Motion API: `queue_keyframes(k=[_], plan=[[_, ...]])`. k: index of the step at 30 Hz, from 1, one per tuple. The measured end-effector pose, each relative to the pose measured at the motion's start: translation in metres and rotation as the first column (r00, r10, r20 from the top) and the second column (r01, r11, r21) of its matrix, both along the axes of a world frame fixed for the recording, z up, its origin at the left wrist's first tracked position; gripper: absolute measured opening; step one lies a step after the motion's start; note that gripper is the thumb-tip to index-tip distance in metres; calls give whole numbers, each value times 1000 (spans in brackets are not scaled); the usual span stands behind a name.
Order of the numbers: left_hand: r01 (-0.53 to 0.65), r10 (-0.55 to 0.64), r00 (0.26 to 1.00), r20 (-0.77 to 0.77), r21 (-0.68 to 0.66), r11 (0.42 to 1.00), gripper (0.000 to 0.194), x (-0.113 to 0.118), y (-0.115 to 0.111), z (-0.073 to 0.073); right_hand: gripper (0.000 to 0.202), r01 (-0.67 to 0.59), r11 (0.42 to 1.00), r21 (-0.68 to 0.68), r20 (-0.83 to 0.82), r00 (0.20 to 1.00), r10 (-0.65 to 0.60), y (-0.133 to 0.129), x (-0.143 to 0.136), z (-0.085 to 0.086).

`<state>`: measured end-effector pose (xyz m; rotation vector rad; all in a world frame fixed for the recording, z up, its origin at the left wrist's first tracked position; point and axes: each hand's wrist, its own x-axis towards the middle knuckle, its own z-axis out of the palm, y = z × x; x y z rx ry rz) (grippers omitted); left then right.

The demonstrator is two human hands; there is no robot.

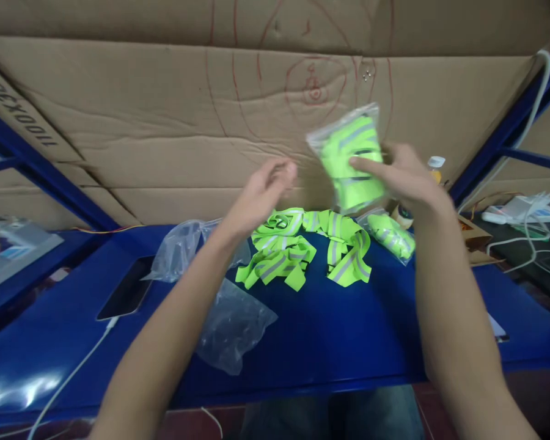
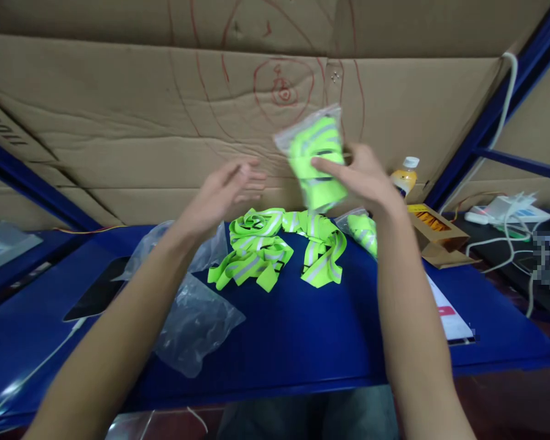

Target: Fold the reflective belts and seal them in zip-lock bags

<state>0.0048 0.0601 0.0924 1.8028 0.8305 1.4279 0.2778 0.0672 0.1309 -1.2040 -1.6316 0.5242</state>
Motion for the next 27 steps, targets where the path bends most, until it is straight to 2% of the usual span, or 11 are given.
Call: queue_keyframes(k=[1, 2, 4, 5, 8, 12, 14, 17, 22, 25, 27], plan=[[-13, 21, 993, -120, 71, 997, 52, 7, -4, -5, 44, 174, 985, -3, 198, 965, -170, -2, 19, 6], [4, 30, 965, -260, 132, 991, 50, 17, -9, -12, 45, 341, 940, 15, 379, 868, -321, -3, 36, 10], [94, 10, 881, -474, 196, 976, 55, 44, -18, -32, 43, 511, 859, -23, 612, 687, -392, -1, 65, 9], [165, -18, 849, -528, 233, 958, 62, 59, -20, -45, 39, 507, 859, -78, 699, 642, -315, 3, 75, 5], [277, -36, 756, -654, 269, 923, 64, 97, -19, -82, 39, 460, 866, -195, 758, 632, -164, 19, 85, -15], [318, -11, 689, -725, 289, 903, 41, 107, -6, -108, 50, 432, 858, -277, 794, 606, -49, 39, 60, -45], [320, 39, 683, -730, 346, 882, 33, 98, -4, -108, 66, 463, 841, -280, 820, 571, -42, 45, 40, -55], [305, 79, 658, -749, 360, 882, 37, 82, -8, -99, 85, 493, 823, -280, 845, 534, -32, 50, 17, -64], [301, 65, 580, -812, 288, 909, 54, 67, -16, -76, 86, 512, 809, -288, 863, 506, -13, 49, 10, -62], [347, -55, 489, -871, 136, 928, 65, 57, -16, -55, 81, 444, 876, -187, 853, 516, -79, 46, 10, -54], [358, -137, 451, -882, 38, 933, 65, 46, -15, -37, 68, 297, 948, -111, 829, 554, -77, 44, 4, -50]])
